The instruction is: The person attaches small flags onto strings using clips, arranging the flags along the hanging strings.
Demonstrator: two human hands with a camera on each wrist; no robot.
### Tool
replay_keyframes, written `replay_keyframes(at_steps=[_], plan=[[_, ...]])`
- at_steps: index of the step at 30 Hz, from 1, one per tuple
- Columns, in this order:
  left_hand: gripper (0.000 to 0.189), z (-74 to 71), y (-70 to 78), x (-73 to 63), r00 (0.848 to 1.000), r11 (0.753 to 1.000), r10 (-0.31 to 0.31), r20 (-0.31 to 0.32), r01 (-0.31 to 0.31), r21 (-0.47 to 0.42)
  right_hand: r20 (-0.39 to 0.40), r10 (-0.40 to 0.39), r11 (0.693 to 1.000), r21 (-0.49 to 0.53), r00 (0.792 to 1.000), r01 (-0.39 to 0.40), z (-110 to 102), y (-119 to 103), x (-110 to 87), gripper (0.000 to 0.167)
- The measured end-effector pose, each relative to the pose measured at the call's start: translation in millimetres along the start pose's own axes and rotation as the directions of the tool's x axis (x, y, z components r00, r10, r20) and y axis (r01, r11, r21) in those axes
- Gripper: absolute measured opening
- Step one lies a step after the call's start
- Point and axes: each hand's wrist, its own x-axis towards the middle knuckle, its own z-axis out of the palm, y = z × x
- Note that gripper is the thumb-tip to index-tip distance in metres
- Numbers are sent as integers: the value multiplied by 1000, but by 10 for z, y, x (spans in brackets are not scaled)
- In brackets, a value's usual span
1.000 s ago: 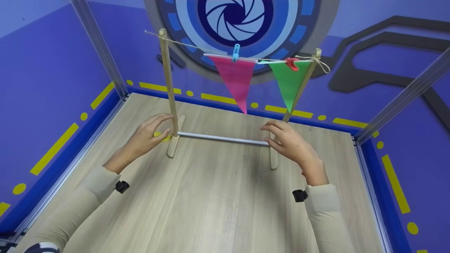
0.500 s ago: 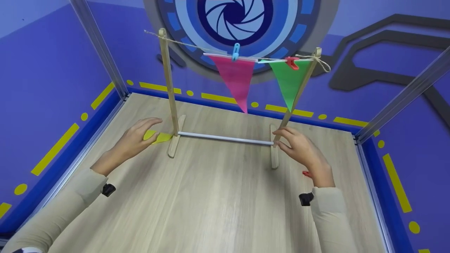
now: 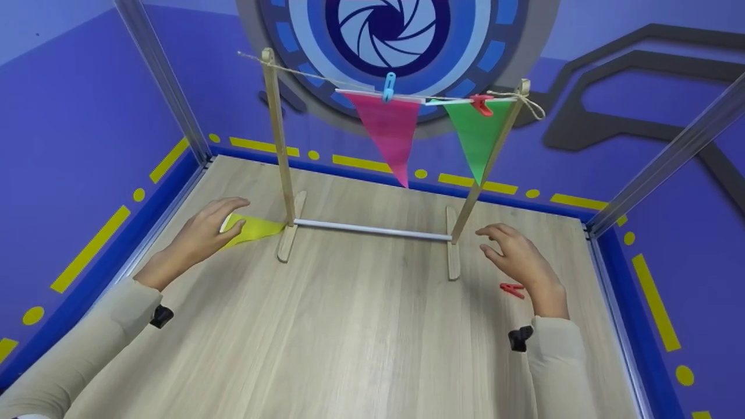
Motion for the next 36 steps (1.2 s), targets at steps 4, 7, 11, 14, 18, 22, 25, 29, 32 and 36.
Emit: replay_keyframes(at_steps=[4, 7, 11, 14, 18, 22, 25, 29, 32, 36], plan=[[39, -77, -77, -75, 998, 999, -26, 59, 24, 35, 27, 42, 999, 2, 999, -43, 24, 100, -105, 28], [39, -149, -145, -121, 996, 997, -30, 84, 24, 70, 40, 84, 996, 6, 996, -85, 46, 166, -177, 28], [39, -204, -277, -178, 995, 994, -38, 97, 27, 106, 59, 128, 992, 12, 990, -129, 93, 248, -265, 29], [39, -209, -391, -223, 991, 991, -71, 110, 58, 118, 75, 154, 988, 23, 985, -156, 137, 315, -327, 31], [40, -183, -541, -282, 981, 985, -142, 130, 128, 115, 91, 205, 976, 53, 975, -210, 195, 422, -415, 34], [42, -146, -648, -339, 964, 973, -224, 145, 212, 96, 102, 261, 959, 88, 960, -270, 272, 526, -526, 36], [43, -102, -693, -349, 951, 963, -267, 156, 257, 79, 95, 298, 947, 95, 950, -307, 330, 586, -630, 37], [44, -28, -727, -341, 935, 950, -313, 164, 311, 43, 87, 346, 931, 91, 934, -353, 409, 632, -739, 37], [45, 34, -737, -348, 927, 940, -337, 166, 340, 14, 89, 368, 923, 87, 925, -375, 463, 646, -777, 39], [44, 117, -746, -366, 928, 938, -342, 150, 347, -12, 83, 383, 918, 78, 920, -389, 496, 657, -795, 42]])
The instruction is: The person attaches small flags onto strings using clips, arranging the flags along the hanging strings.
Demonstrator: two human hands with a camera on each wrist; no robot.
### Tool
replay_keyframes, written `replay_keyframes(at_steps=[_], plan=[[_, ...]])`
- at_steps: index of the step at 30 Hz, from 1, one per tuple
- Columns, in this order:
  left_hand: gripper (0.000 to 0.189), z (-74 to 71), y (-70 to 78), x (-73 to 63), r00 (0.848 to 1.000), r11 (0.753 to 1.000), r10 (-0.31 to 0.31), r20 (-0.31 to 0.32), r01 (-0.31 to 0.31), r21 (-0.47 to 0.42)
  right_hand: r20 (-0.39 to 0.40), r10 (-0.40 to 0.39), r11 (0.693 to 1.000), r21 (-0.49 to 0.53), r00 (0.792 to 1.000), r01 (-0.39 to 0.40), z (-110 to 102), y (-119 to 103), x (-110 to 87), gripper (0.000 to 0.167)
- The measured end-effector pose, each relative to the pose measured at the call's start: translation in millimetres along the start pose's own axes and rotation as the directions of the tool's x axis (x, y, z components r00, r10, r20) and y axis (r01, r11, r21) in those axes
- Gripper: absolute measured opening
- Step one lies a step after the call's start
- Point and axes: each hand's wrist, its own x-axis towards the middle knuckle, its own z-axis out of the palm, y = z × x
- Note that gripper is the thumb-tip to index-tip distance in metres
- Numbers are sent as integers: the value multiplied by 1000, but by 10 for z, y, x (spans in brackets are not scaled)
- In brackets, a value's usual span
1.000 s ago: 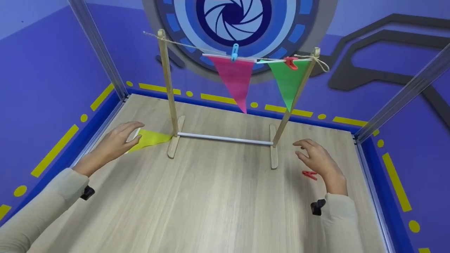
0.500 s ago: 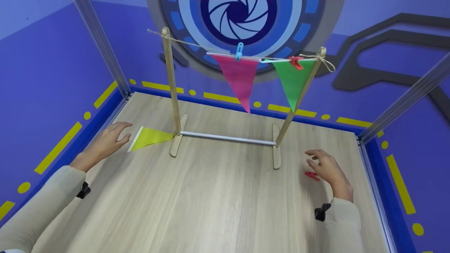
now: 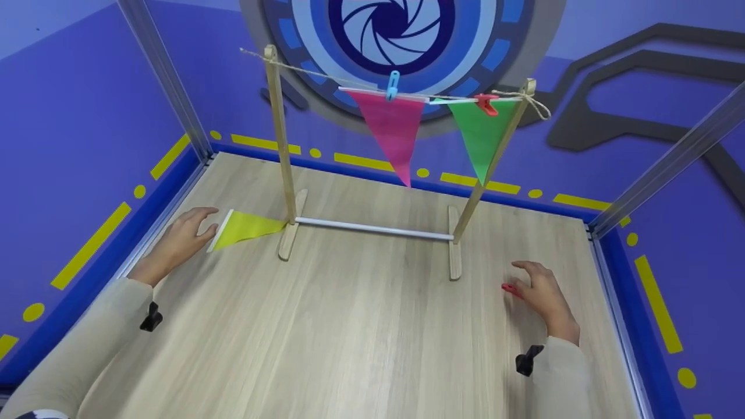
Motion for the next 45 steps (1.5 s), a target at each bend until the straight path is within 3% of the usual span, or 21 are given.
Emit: replay_keyframes(at_steps=[5, 9, 15, 22, 28, 33, 40, 45], plan=[[41, 81, -23, 5, 998, 999, -15, -53, 13, -35, 4, 32, 999, 5, 999, -32, 24, 4, -1, 45], [42, 162, -32, 19, 993, 993, -60, -99, 50, -103, 12, 65, 998, 25, 998, -65, 56, 10, -20, 47], [43, 310, -58, -9, 975, 969, -169, -146, 137, -204, -20, 47, 998, 39, 999, -46, 104, 28, -43, 46], [45, 420, -147, -46, 956, 935, -254, -146, 204, -290, -13, 79, 996, 41, 997, -78, 91, 64, -59, 46], [45, 511, -230, -81, 945, 942, -278, -174, 233, -241, -18, 74, 997, 34, 997, -74, 112, 95, -96, 46], [45, 592, -265, -93, 919, 937, -326, -221, 284, -203, -36, 51, 998, 29, 998, -49, 120, 113, -128, 45], [59, 683, -332, -66, 869, 886, -443, -219, 388, -253, -23, 55, 998, 44, 998, -54, 130, 105, -104, 45], [63, 744, -387, -94, 854, 862, -482, -195, 423, -281, -4, 80, 995, 55, 997, -80, 138, 100, -90, 45]])
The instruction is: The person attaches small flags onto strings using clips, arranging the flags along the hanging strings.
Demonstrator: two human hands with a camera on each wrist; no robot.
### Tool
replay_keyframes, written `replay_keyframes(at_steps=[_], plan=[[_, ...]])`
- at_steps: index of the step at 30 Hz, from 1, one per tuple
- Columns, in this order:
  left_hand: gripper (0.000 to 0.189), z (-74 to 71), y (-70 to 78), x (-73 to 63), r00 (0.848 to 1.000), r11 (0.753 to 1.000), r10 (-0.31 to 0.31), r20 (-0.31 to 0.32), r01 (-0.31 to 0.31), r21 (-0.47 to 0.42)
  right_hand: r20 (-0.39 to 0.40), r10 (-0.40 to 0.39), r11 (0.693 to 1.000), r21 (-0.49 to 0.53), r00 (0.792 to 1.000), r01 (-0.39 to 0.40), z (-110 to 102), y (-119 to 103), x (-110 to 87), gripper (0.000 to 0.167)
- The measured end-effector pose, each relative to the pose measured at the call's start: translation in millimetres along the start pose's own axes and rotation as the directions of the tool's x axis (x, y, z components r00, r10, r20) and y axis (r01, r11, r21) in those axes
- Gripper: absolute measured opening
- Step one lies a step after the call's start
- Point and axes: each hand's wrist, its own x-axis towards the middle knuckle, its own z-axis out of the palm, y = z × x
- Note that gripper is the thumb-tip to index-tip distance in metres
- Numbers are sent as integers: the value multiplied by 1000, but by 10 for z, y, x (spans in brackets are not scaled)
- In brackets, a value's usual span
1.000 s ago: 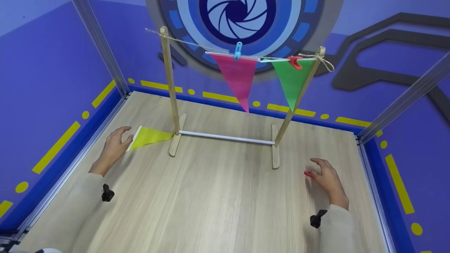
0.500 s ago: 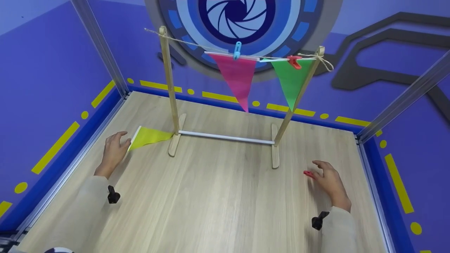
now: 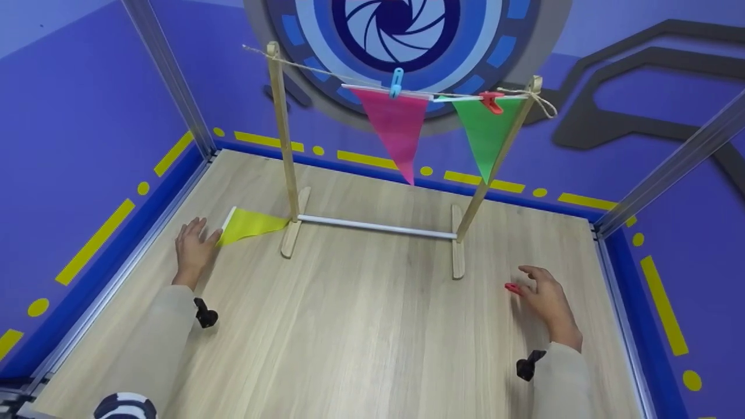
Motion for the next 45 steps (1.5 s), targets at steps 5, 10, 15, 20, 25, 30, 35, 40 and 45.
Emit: replay_keyframes(at_steps=[5, 10, 15, 20, 25, 30, 35, 40, 45], plan=[[62, 44, -64, -51, 999, 999, -34, 3, 34, -33, 21, 21, 1000, 3, 1000, -21, 4, -2, -2, 45], [55, 81, -114, -60, 999, 998, -47, -15, 46, -51, 16, 13, 1000, -3, 1000, -13, 1, 2, -5, 45], [45, 98, -142, -65, 998, 997, -52, -29, 50, -62, 7, 13, 1000, -2, 1000, -13, 13, -8, -17, 45], [37, 119, -153, -95, 997, 996, -59, -57, 55, -71, -21, -1, 1000, -1, 1000, 1, 28, -25, -33, 44], [31, 159, -153, -86, 991, 995, -57, -117, 47, -90, -11, 8, 1000, -2, 1000, -8, 31, -23, -32, 43], [23, 196, -141, -58, 984, 993, -51, -169, 32, -113, 10, 19, 1000, 7, 1000, -19, 33, -15, -28, 43], [17, 221, -111, -39, 980, 991, -80, -184, 58, -123, -5, -3, 1000, 11, 1000, 3, 39, -14, -36, 42], [22, 227, -95, -15, 971, 986, -124, -206, 98, -131, -11, -11, 1000, -3, 1000, 11, 44, -1, -44, 41], [23, 233, -115, -20, 960, 985, -144, -239, 116, -127, -21, -25, 1000, -11, 999, 24, 45, 2, -70, 41]])
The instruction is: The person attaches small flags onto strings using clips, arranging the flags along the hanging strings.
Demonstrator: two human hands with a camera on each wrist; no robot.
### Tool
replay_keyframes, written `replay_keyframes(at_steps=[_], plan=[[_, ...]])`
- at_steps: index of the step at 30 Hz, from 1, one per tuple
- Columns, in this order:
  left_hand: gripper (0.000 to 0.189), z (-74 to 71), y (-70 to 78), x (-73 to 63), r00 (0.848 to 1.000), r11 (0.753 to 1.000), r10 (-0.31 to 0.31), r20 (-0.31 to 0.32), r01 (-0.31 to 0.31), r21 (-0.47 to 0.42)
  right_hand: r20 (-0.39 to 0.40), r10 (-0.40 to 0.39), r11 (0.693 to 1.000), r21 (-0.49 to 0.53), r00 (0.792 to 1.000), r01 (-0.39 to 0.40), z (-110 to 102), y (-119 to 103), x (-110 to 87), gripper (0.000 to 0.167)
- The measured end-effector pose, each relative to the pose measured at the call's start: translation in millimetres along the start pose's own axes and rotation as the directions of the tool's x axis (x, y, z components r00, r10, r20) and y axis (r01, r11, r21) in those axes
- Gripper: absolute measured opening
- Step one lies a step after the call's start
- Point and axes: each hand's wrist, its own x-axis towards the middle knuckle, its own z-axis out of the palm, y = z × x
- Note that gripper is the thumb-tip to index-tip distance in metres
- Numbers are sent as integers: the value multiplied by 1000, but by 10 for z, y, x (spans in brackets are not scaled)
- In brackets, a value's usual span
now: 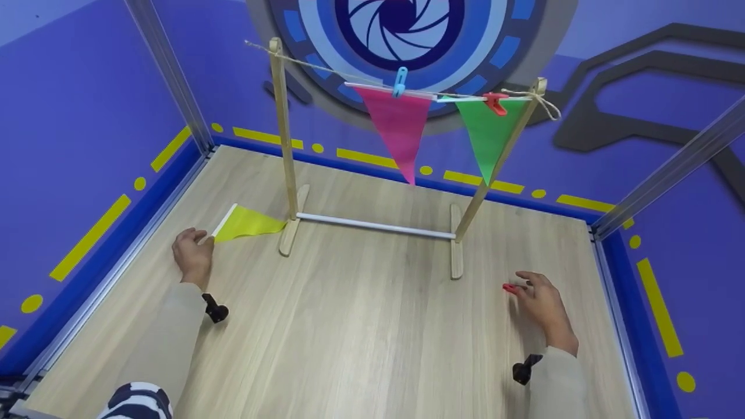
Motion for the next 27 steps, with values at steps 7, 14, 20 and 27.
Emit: replay_keyframes(at_steps=[7, 14, 20, 27], plan=[[15, 7, -10, -20, 999, 1000, -11, -49, 11, -13, -8, -4, 1000, -9, 1000, 4, 30, 25, -23, 41], [11, 41, 14, 3, 999, 1000, -15, -30, 16, 7, -18, 4, 1000, -4, 1000, -4, 42, 32, -24, 39], [9, 21, 33, 22, 998, 998, -20, -58, 16, -64, -6, 18, 1000, 0, 1000, -18, 32, 29, -19, 39], [14, -9, 122, 33, 997, 974, -62, 48, 71, -213, 3, 27, 1000, 1, 1000, -27, 29, 32, -25, 39]])
